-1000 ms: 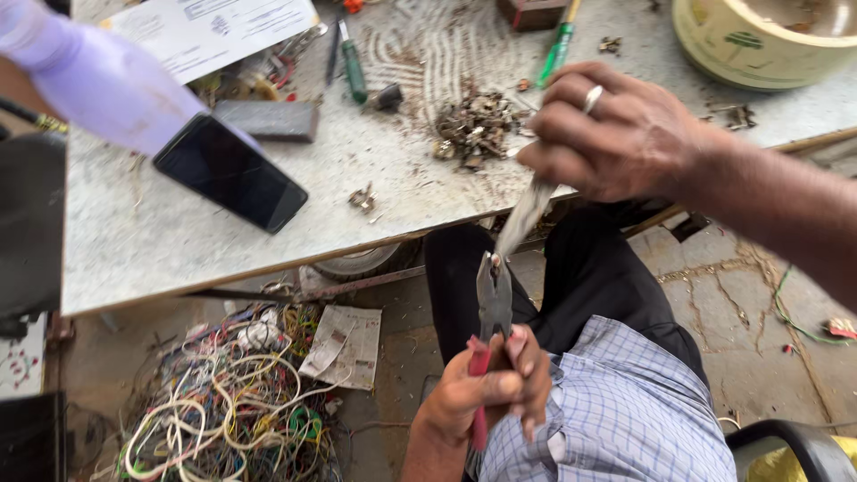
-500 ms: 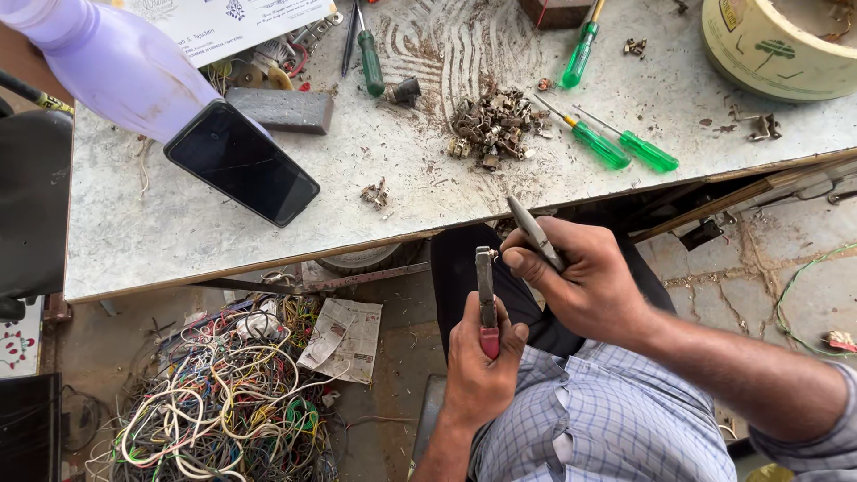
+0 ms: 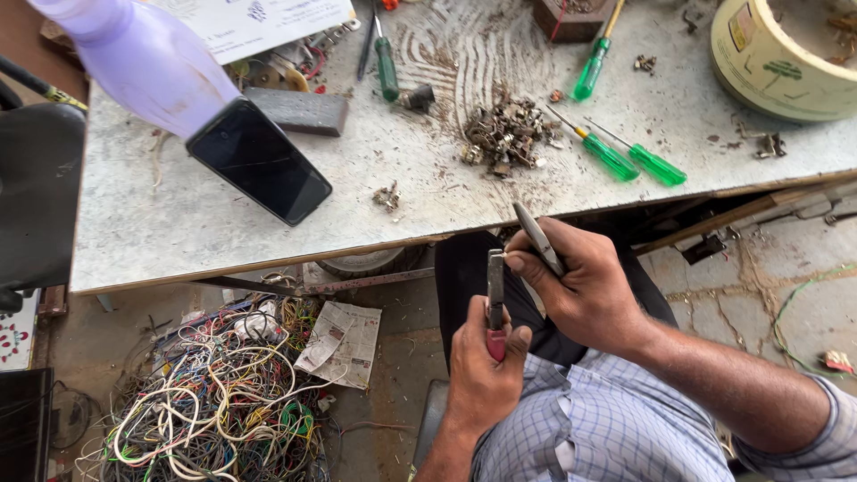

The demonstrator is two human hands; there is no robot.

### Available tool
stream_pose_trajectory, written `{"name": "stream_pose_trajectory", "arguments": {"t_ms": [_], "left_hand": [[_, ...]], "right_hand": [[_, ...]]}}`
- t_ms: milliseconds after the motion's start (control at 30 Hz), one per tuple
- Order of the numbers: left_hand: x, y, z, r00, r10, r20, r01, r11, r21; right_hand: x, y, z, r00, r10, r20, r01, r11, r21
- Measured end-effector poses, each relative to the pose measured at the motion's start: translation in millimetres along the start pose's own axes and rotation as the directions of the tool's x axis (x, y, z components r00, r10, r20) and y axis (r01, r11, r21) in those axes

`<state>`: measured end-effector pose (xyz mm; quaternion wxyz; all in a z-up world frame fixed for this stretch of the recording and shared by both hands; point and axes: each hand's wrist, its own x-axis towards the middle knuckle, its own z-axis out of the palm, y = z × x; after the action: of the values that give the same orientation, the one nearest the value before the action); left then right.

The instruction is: The person uses pliers and a screwdriver to disassemble small electrical components, likely switches or connectors, at a cluttered workbench. They repeatedly pick up components, manipulate them with tools, and place them back on the table or into a pile.

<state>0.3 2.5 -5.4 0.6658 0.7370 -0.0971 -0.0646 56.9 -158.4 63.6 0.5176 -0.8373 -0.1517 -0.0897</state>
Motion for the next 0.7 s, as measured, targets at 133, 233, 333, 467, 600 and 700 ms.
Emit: {"name": "stream_pose_trajectory", "arguments": {"t_ms": [133, 233, 333, 467, 600, 700], "left_hand": [[-0.8, 1.6, 0.7, 0.993, -0.104, 0.062, 0.11, 0.988, -0.11], [0.2, 3.2, 0.8, 0.992, -0.109, 0.067, 0.117, 0.984, -0.135], [0.8, 5.4, -1.4, 0.993, -0.104, 0.06, 0.112, 0.984, -0.142], [1.0, 5.1, -2.3, 0.989, -0.137, 0.061, 0.145, 0.978, -0.148], [2.5, 4.3, -2.4, 0.994, -0.1, 0.045, 0.105, 0.986, -0.128], [2.9, 3.0, -1.9, 0.996, -0.082, 0.039, 0.086, 0.988, -0.125]], "right_hand": [[2.1, 8.0, 2.1, 0.992, -0.127, -0.013, 0.127, 0.991, -0.045], [4.4, 14.2, 4.2, 0.959, -0.283, -0.03, 0.279, 0.955, -0.097], [4.8, 17.7, 5.5, 0.971, -0.236, -0.024, 0.234, 0.97, -0.065], [1.2, 22.2, 9.1, 0.993, -0.115, -0.035, 0.115, 0.993, -0.012], [-1.5, 24.8, 11.4, 1.0, 0.019, 0.011, -0.02, 0.999, 0.05], [-4.6, 26.0, 12.7, 0.998, 0.063, 0.024, -0.066, 0.987, 0.149]]}}
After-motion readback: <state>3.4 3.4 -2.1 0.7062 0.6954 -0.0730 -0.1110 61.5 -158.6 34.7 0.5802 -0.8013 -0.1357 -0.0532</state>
